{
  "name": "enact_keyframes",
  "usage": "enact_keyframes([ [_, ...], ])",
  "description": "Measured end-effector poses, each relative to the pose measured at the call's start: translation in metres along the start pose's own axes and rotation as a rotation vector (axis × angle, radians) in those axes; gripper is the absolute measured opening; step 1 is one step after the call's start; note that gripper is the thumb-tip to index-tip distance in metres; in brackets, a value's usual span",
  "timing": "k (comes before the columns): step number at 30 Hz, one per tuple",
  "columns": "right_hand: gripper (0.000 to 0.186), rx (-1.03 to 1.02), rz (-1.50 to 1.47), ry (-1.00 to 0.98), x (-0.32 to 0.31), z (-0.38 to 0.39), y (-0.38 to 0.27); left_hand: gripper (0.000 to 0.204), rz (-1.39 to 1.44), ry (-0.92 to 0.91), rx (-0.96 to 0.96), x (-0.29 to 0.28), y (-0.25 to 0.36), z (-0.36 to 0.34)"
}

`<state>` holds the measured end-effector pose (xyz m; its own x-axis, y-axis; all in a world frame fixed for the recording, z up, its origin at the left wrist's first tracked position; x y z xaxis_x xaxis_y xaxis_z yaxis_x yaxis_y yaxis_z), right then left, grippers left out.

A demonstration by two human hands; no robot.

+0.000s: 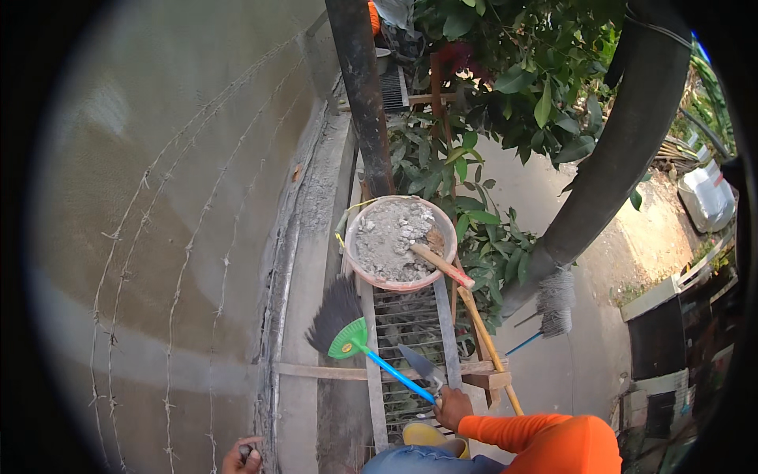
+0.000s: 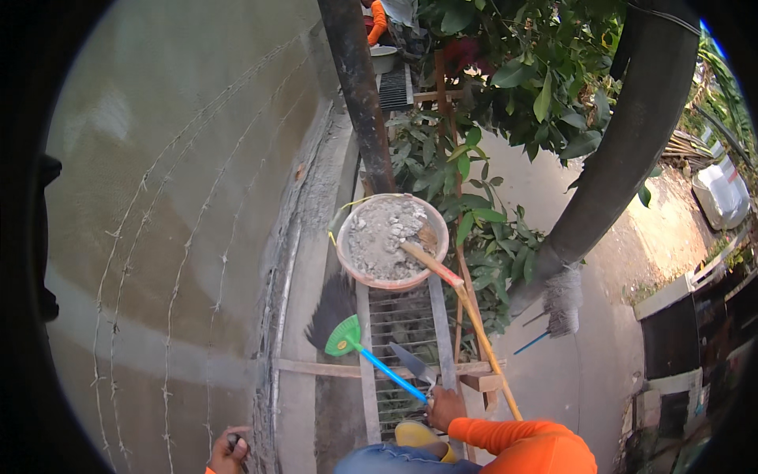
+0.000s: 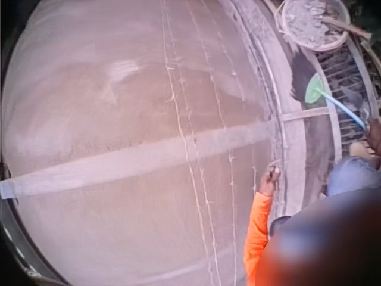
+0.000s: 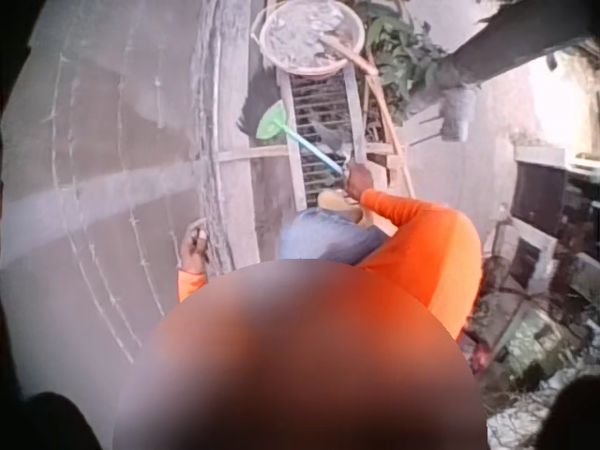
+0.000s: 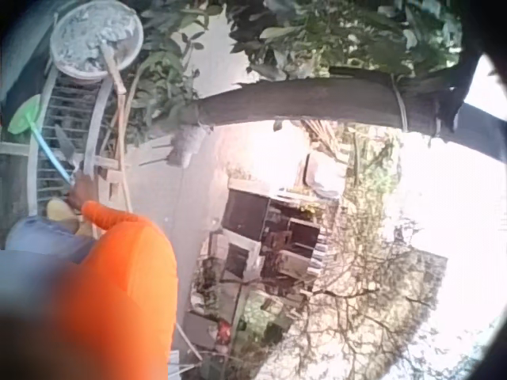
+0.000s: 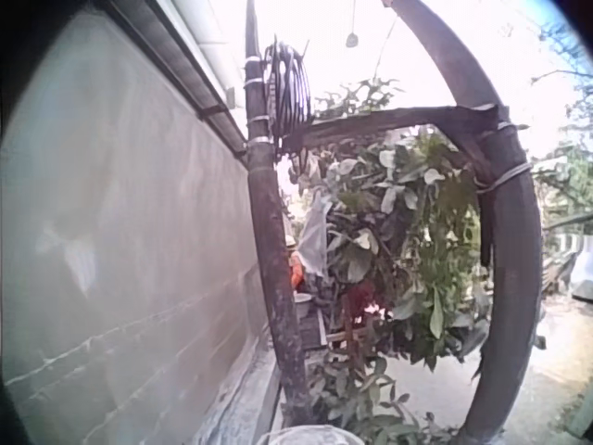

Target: The person applies wet plaster to a wall using a trowel, smoothing it along the surface. They then use a broom to sweep excess material and adjust barbed wire attached to the wall. A second worker is visible nearby performing similar plastering work.

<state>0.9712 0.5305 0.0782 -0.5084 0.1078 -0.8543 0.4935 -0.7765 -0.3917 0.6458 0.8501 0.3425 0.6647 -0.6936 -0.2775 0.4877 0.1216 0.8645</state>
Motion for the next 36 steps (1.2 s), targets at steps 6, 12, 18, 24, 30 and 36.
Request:
enact_keyframes([
  [6, 0.041, 0.039, 0.031, -0.112, 0.007, -0.010, 0.007, 0.039, -0.314, -0.239, 0.107, 0.035, 0.077, -0.068],
  [12, 0.041, 0.034, 0.016, -0.016, 0.013, -0.009, 0.005, 0.032, -0.491, -0.360, 0.070, 0.082, 0.151, -0.055],
  [18, 0.040, 0.054, 0.006, 0.054, 0.019, -0.001, 0.002, 0.037, -0.298, -0.737, 0.363, 0.160, 0.182, -0.008],
  [24, 0.051, 0.026, -0.048, 0.031, -0.013, 0.005, -0.004, 0.036, -0.440, -0.749, 0.685, 0.193, 0.170, -0.026],
  [30, 0.058, 0.086, -0.245, -0.228, -0.099, 0.021, -0.019, 0.031, -0.314, -0.828, 0.734, 0.223, 0.165, -0.070],
  [36, 0.051, -0.043, 0.149, -0.271, -0.238, 0.048, -0.081, 0.039, -0.339, -0.747, 0.770, 0.204, 0.101, -0.145],
])
Point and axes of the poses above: each hand's wrist, its own z-axis away from the middle knuckle, its own x-axis out of the palm, y = z × x, the point moved 7 cm from there along -z, towards the middle knuckle, and after that the axes turned 7 degrees about z, right-handed, at the moved point
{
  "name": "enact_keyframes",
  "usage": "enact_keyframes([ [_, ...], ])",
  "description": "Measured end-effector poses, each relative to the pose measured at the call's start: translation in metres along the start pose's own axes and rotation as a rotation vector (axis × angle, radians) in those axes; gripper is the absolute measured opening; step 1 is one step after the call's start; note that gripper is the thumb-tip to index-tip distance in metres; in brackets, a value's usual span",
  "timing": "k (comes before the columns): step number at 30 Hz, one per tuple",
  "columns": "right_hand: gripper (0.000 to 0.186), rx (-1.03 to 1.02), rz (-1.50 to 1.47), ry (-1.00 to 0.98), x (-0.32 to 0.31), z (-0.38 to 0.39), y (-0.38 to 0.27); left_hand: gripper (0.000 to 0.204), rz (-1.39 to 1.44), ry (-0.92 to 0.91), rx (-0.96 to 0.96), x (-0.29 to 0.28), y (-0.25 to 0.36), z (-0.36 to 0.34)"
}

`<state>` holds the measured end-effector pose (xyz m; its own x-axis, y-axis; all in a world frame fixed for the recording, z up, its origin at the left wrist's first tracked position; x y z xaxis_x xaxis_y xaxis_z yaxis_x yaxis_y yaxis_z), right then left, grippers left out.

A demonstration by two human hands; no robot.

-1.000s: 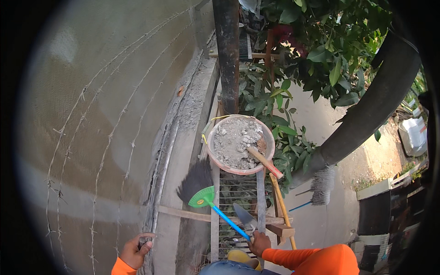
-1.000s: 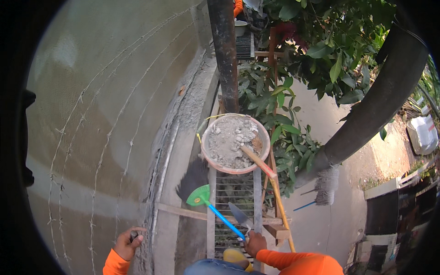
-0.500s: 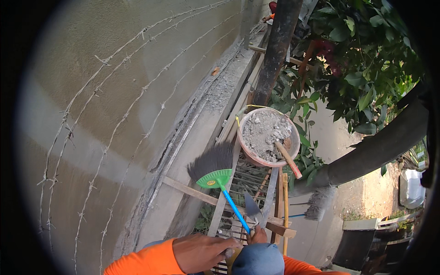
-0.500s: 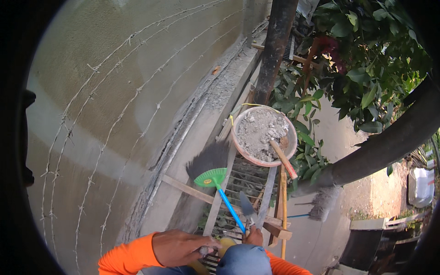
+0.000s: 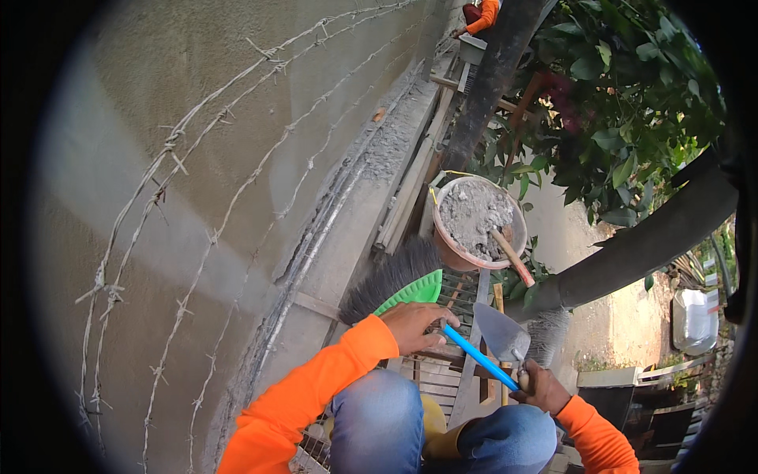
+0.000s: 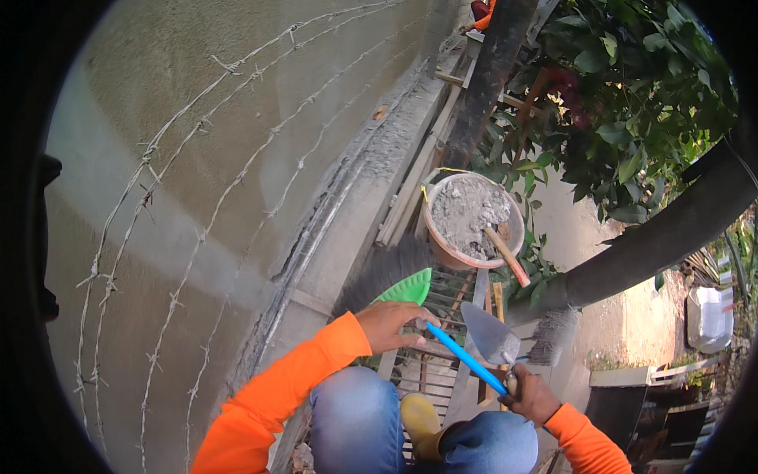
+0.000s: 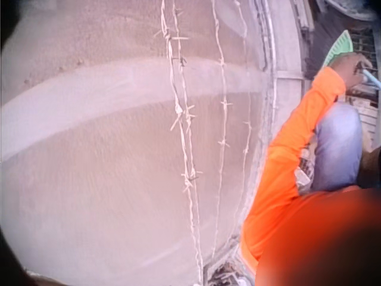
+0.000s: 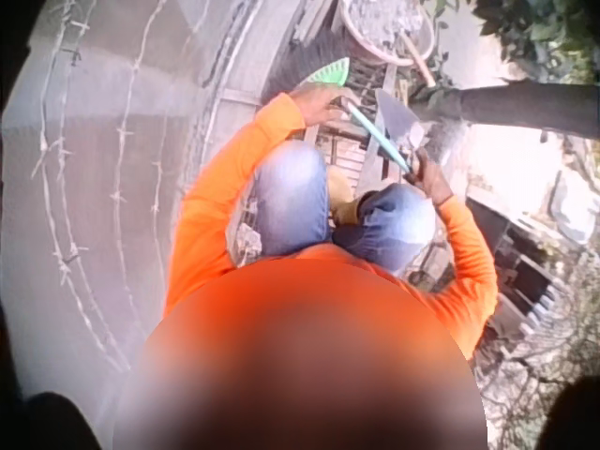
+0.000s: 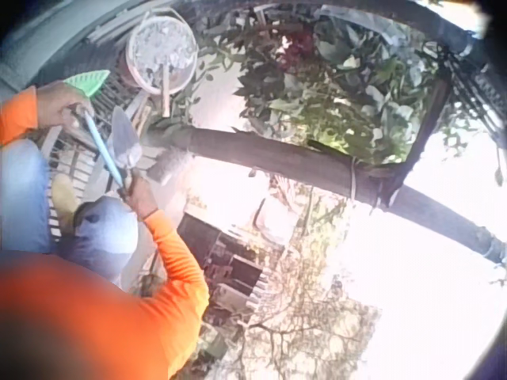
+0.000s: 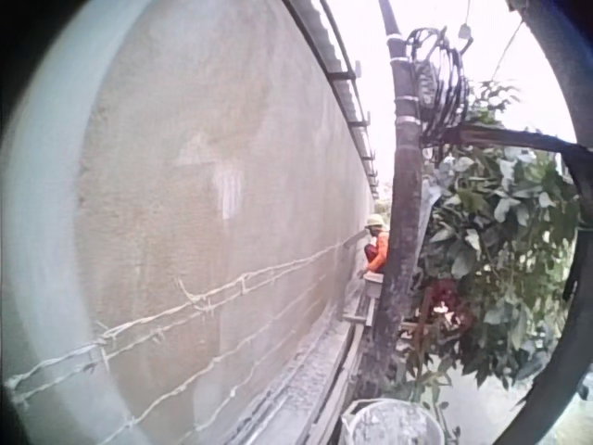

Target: The person applies wet plaster to a wall using a trowel, smoothing it along the surface. They then use a broom to sweep excess material and adjust barbed wire attached to the wall. A second worker is visible nearby performing similar plastering work.

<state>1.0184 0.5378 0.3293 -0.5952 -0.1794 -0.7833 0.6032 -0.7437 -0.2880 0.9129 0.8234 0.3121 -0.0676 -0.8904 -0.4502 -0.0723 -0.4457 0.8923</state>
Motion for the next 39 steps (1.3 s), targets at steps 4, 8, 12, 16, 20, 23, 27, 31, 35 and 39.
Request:
enact_keyframes([
  [4, 0.048, -0.067, 0.178, 0.001, -0.064, 0.031, -0.034, 0.048, -0.006, 0.071, -0.099, 0.025, -0.056, 0.031],
  [8, 0.053, -0.115, 0.402, -0.005, -0.092, 0.024, -0.057, 0.043, 0.089, 0.263, -0.055, 0.033, -0.077, 0.059],
  [12, 0.056, -0.197, 0.350, 0.004, -0.092, -0.017, -0.070, 0.032, 0.241, 0.499, -0.174, 0.014, -0.094, 0.098],
  [16, 0.053, -0.191, 0.209, 0.104, -0.107, -0.046, -0.060, 0.028, 0.245, 0.678, -0.250, -0.018, -0.101, 0.154],
  [20, 0.049, -0.066, -0.047, 0.216, -0.158, -0.055, -0.023, 0.025, 0.202, 0.831, -0.378, -0.036, -0.117, 0.217],
  [23, 0.045, -0.086, -0.216, 0.308, -0.197, -0.081, -0.005, 0.028, 0.171, 0.801, -0.447, -0.042, -0.134, 0.237],
  [27, 0.046, -0.037, -0.334, 0.415, -0.209, -0.158, 0.019, 0.024, 0.208, 0.874, -0.348, -0.063, -0.133, 0.219],
  [31, 0.052, -0.069, -0.248, 0.448, -0.197, -0.247, 0.040, 0.022, 0.236, 0.793, -0.534, -0.091, -0.096, 0.206],
  [35, 0.057, -0.119, -0.110, 0.484, -0.177, -0.298, 0.062, 0.025, 0.339, 0.670, -0.570, -0.119, -0.036, 0.199],
  [39, 0.055, -0.065, -0.012, 0.447, -0.168, -0.308, 0.073, 0.026, 0.227, 0.681, -0.608, -0.141, 0.010, 0.195],
])
Point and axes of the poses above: each hand's wrist, its own z-axis away from the middle knuckle, its own x-axis out of the palm, y = z × x, the point moved 7 cm from there along -z, towards the middle knuckle, and after that the axes turned 7 degrees about z, right-handed, at the moved point
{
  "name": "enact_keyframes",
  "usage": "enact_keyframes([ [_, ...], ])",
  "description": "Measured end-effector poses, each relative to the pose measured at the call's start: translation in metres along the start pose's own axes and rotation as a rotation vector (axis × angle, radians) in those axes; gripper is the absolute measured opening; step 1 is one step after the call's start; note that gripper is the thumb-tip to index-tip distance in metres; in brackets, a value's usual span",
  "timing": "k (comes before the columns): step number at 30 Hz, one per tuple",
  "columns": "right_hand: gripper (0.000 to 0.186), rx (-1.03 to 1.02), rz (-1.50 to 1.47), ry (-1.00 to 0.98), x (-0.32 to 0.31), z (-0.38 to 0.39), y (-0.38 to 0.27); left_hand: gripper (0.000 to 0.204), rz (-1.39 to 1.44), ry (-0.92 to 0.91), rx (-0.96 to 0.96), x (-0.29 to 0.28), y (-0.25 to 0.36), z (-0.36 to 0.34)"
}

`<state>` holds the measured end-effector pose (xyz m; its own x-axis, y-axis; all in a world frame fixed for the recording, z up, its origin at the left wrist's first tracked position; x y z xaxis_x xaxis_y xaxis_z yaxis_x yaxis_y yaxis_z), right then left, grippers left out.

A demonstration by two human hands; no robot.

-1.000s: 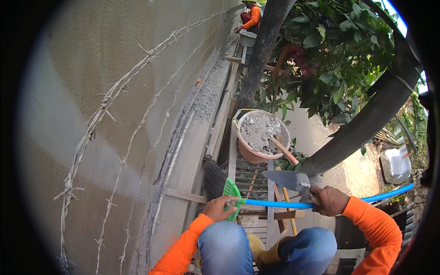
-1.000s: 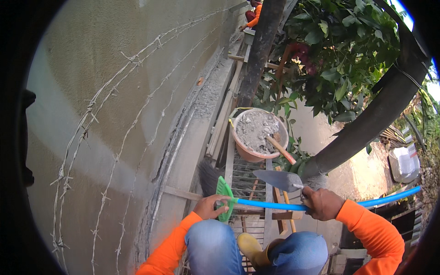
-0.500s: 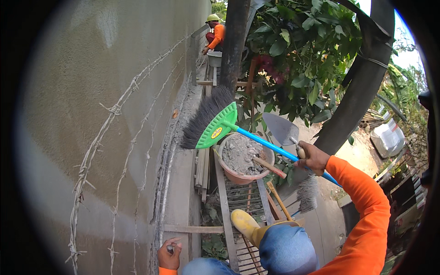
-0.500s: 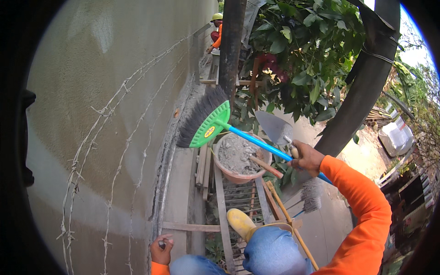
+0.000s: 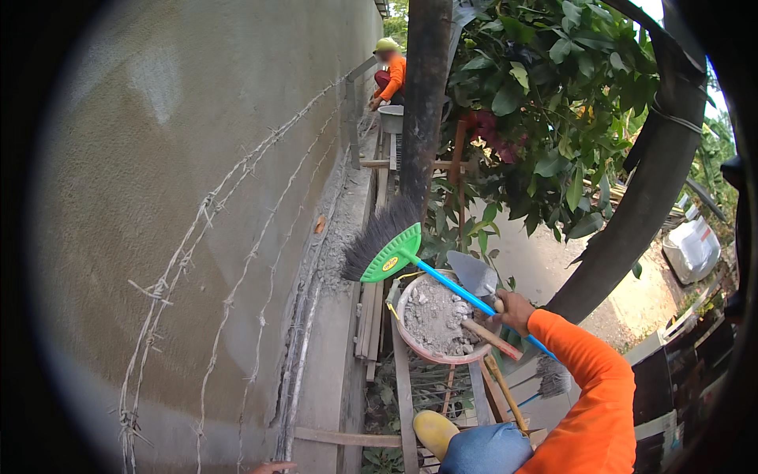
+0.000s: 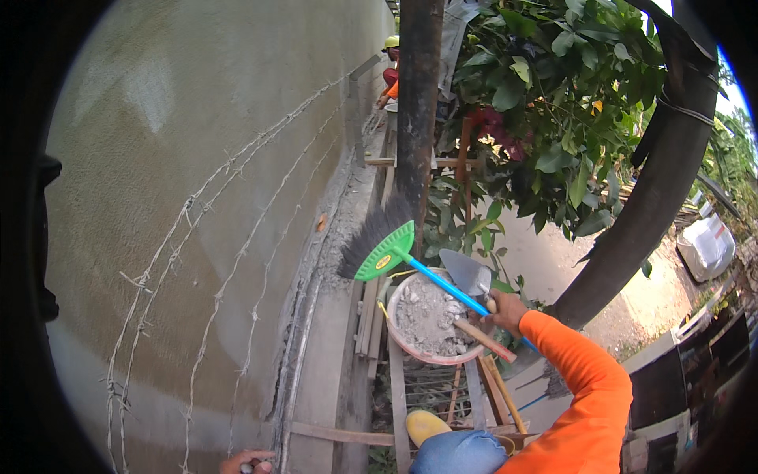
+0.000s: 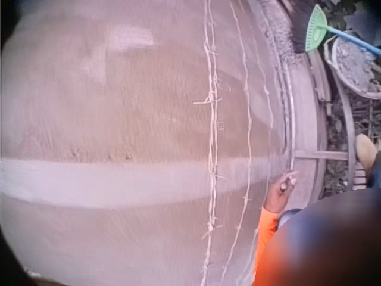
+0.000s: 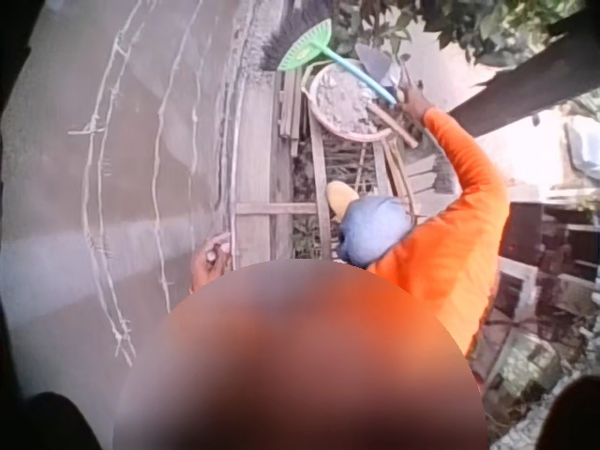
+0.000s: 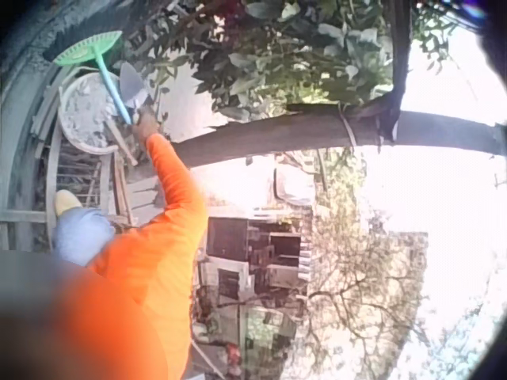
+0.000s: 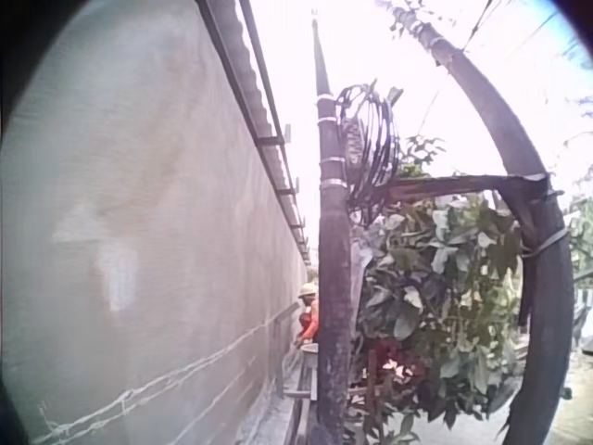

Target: The person applies wet plaster to a wall using a trowel, smoothing it along the surface. They then use a broom to sweep excess material and adjust barbed wire attached to the wall. A second worker is visible nearby performing similar plastering work.

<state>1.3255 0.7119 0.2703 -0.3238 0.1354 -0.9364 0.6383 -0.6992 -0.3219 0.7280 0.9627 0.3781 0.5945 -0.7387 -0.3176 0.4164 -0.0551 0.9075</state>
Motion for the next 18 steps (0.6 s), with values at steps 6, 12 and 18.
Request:
enact_keyframes([
  [6, 0.052, 0.064, -0.021, 0.063, 0.004, 0.014, -0.011, 0.026, 0.046, 0.077, -0.041, 0.001, 0.013, 0.005],
  [12, 0.051, 0.093, -0.044, 0.169, 0.007, 0.026, -0.005, 0.028, 0.035, 0.074, -0.032, 0.017, -0.024, -0.018],
  [18, 0.050, 0.179, -0.140, 0.170, 0.005, 0.036, -0.002, 0.026, 0.127, 0.111, 0.024, 0.014, -0.044, -0.011],
])
Point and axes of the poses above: each hand's wrist, its own z-axis away from the middle knuckle, its own x-axis out of the palm, y = z × x, the point moved 7 cm from there along -z, towards the middle knuckle, and after that the axes turned 7 degrees about z, right-handed, at the moved point
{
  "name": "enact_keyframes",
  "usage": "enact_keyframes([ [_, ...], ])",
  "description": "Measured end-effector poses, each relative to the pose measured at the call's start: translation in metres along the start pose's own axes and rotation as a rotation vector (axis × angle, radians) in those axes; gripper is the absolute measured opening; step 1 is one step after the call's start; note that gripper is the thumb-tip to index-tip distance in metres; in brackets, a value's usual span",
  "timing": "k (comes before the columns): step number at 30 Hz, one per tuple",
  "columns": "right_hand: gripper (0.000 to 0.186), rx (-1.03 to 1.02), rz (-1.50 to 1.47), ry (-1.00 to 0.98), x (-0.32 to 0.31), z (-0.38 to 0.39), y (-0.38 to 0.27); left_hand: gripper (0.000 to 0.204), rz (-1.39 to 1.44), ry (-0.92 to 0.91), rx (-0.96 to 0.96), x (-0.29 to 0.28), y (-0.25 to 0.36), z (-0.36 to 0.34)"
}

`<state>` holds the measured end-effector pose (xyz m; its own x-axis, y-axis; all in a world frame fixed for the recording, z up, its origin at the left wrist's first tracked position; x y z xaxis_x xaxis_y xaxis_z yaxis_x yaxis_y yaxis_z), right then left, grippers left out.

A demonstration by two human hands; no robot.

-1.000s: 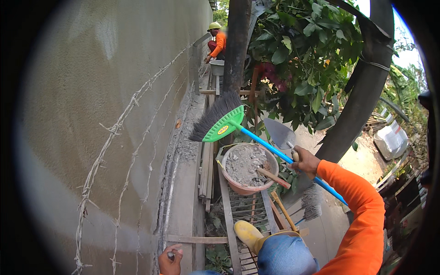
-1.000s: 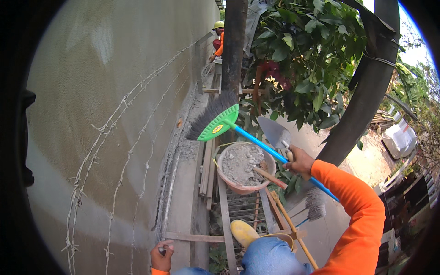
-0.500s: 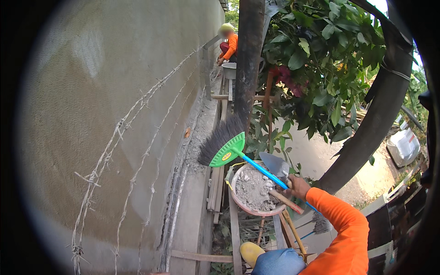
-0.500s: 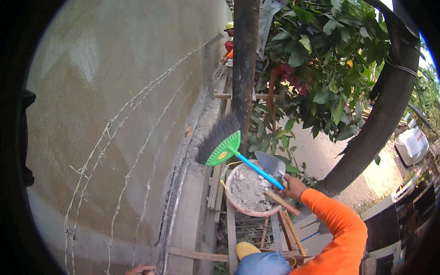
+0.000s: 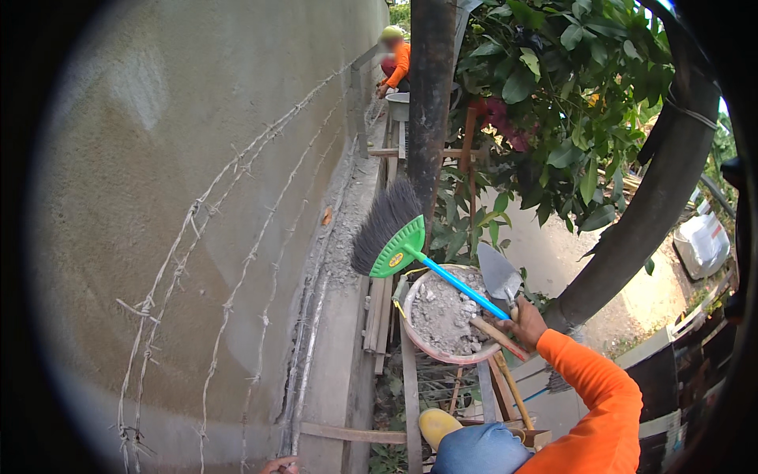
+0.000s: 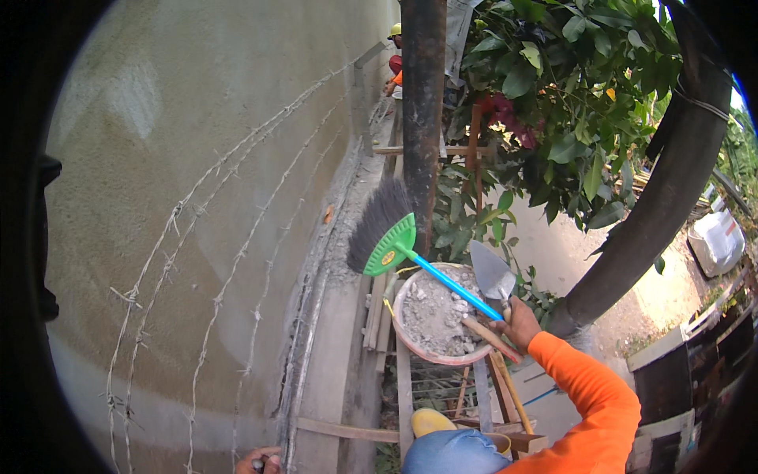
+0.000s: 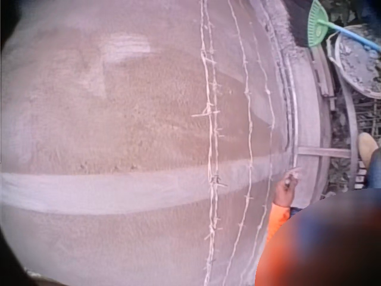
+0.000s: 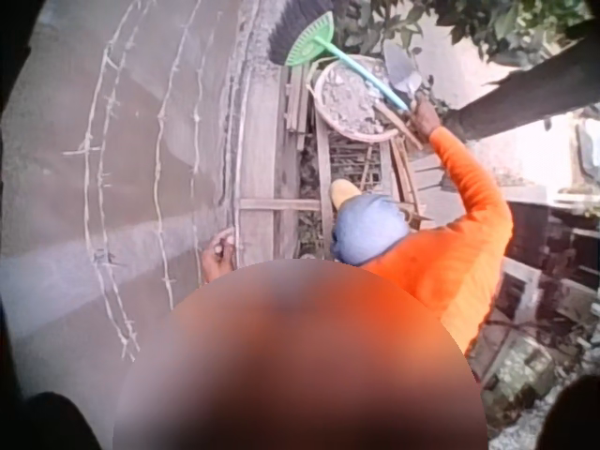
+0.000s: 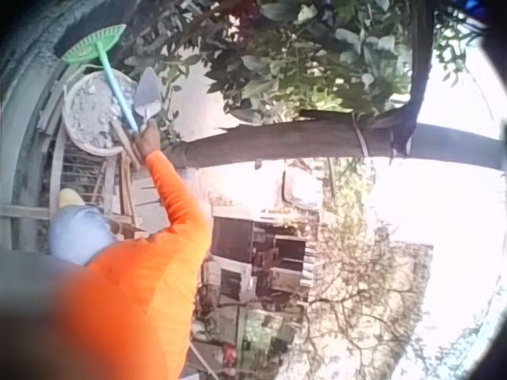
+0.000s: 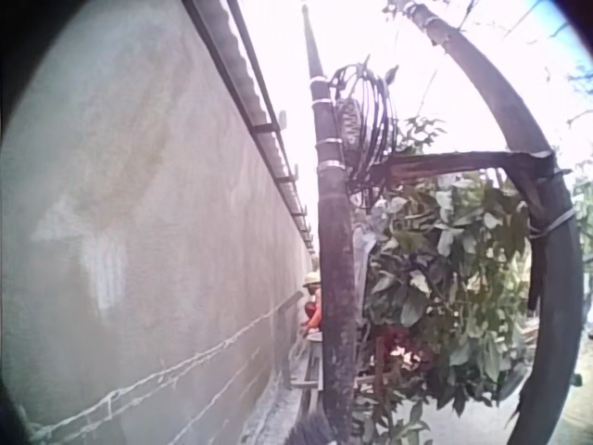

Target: The person applies wet plaster to a wall using a trowel, smoothing it along the surface. They then use a broom to sweep excess material and adjust barbed wire attached to the wall. A second worker is visible nearby performing similar plastering work.

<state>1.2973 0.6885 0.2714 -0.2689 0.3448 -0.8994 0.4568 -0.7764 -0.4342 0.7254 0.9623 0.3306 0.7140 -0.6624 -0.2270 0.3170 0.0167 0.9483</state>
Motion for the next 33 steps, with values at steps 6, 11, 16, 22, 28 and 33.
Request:
enact_keyframes([
  [6, 0.049, -0.078, 0.047, 0.067, 0.004, 0.002, 0.000, 0.024, 0.058, 0.143, -0.144, -0.021, -0.031, 0.001],
  [11, 0.051, -0.069, -0.070, 0.076, 0.005, 0.000, 0.010, 0.025, -0.203, 0.168, -0.086, -0.028, -0.038, 0.004],
  [16, 0.050, -0.062, -0.119, 0.065, -0.003, 0.001, 0.006, 0.025, -0.211, 0.158, -0.020, -0.021, -0.019, 0.014],
  [22, 0.051, -0.044, -0.048, 0.063, -0.015, -0.006, -0.002, 0.027, -0.267, 0.184, 0.001, -0.021, -0.010, 0.029],
  [28, 0.049, -0.070, 0.067, 0.196, -0.025, -0.001, -0.011, 0.029, -0.258, 0.159, 0.032, -0.022, -0.019, 0.046],
  [33, 0.046, -0.054, 0.252, 0.352, -0.061, 0.029, -0.054, 0.029, -0.450, 0.145, -0.019, -0.028, -0.001, 0.067],
])
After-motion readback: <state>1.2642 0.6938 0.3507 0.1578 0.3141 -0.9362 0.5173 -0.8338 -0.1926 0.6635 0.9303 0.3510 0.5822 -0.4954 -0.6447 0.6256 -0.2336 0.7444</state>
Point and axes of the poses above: each hand's wrist, its own z-axis away from the middle knuckle, its own x-axis out of the palm, y = z × x, the point moved 7 cm from there along -z, towards the middle knuckle, and after that the axes turned 7 degrees about z, right-handed, at the moved point
